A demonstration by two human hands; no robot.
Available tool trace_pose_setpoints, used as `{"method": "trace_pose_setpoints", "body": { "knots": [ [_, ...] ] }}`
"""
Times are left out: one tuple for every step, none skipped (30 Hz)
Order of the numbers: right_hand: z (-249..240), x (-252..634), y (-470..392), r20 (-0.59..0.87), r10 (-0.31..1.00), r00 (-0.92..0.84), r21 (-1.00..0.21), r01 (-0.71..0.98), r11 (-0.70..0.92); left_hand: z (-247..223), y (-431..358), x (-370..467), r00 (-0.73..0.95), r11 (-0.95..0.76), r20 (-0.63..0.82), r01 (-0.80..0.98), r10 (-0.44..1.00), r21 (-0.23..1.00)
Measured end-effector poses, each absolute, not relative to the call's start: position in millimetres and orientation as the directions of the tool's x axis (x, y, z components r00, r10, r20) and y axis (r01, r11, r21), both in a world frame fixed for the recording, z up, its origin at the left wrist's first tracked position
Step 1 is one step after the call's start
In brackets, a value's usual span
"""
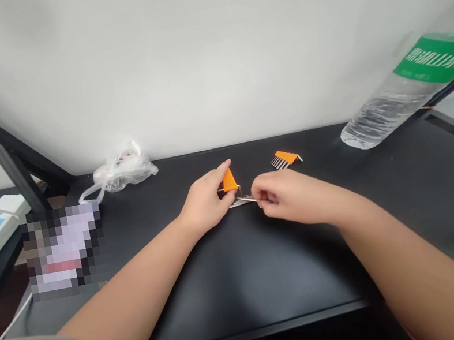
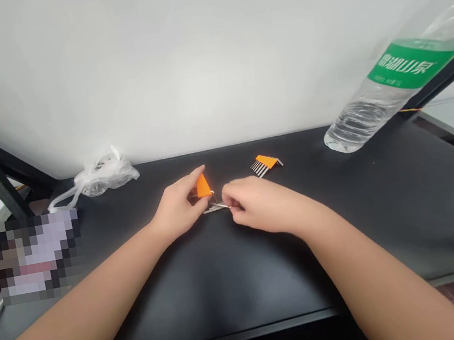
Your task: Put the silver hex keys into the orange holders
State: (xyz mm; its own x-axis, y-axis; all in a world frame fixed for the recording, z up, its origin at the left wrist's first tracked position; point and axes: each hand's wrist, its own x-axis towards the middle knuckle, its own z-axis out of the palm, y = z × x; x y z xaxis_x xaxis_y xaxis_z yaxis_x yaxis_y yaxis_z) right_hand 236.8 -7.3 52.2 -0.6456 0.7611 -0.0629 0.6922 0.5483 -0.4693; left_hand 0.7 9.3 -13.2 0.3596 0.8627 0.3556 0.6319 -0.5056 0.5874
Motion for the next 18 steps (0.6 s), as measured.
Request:
{"method": "trace_pose_setpoints", "body": {
  "knots": [
    [54,242,-4,-0.062,0.767,-0.639,-0.536,0.669,0.514,-13,9,1,0.359,-0.506,0.356,0.632,0.862,0.587],
    [56,247,-1,-0.054,0.777,-0.627,-0.588,0.649,0.483,-13,9,1,0.36,-0.507,0.357,0.63,0.862,0.588],
    [57,252,2,-0.033,0.792,-0.609,-0.623,0.632,0.46,-13,9,1,0.36,-0.508,0.358,0.627,0.861,0.591],
    [57,256,6,-0.004,0.808,-0.589,-0.644,0.619,0.449,-12,9,1,0.363,-0.509,0.358,0.622,0.86,0.594],
    [56,259,8,0.028,0.82,-0.572,-0.655,0.61,0.447,-13,9,1,0.368,-0.512,0.357,0.617,0.859,0.598],
    [55,261,10,0.056,0.827,-0.559,-0.659,0.601,0.451,-13,9,1,0.374,-0.516,0.356,0.61,0.856,0.601],
    [53,262,12,0.076,0.83,-0.553,-0.664,0.593,0.455,-13,9,0,0.381,-0.522,0.357,0.603,0.853,0.603],
    [52,261,13,0.081,0.829,-0.553,-0.67,0.586,0.456,-13,9,0,0.389,-0.529,0.359,0.597,0.848,0.603],
    [51,261,14,0.076,0.826,-0.559,-0.677,0.579,0.454,-13,9,0,0.397,-0.536,0.361,0.591,0.844,0.602],
    [50,260,14,0.067,0.822,-0.565,-0.682,0.575,0.451,-13,9,0,0.404,-0.542,0.363,0.586,0.84,0.602],
    [51,259,14,0.058,0.82,-0.57,-0.685,0.574,0.448,-13,9,0,0.411,-0.547,0.363,0.582,0.837,0.602],
    [52,258,14,0.049,0.817,-0.575,-0.685,0.575,0.447,-13,8,0,0.416,-0.55,0.362,0.58,0.834,0.602],
    [54,258,14,0.041,0.813,-0.58,-0.683,0.578,0.447,-12,8,-1,0.42,-0.552,0.36,0.58,0.833,0.6],
    [55,258,13,0.034,0.811,-0.584,-0.682,0.58,0.446,-12,7,-1,0.425,-0.553,0.358,0.58,0.832,0.598],
    [55,258,13,0.026,0.81,-0.586,-0.685,0.58,0.442,-11,7,-1,0.431,-0.557,0.356,0.578,0.829,0.596],
    [54,258,14,0.02,0.811,-0.585,-0.694,0.575,0.432,-11,6,-1,0.44,-0.563,0.357,0.575,0.824,0.594],
    [51,256,15,0.016,0.816,-0.577,-0.717,0.562,0.411,-10,5,0,0.451,-0.573,0.359,0.569,0.817,0.59],
    [46,254,16,0.012,0.825,-0.565,-0.757,0.534,0.377,-9,5,0,0.466,-0.588,0.365,0.56,0.806,0.584]
  ]
}}
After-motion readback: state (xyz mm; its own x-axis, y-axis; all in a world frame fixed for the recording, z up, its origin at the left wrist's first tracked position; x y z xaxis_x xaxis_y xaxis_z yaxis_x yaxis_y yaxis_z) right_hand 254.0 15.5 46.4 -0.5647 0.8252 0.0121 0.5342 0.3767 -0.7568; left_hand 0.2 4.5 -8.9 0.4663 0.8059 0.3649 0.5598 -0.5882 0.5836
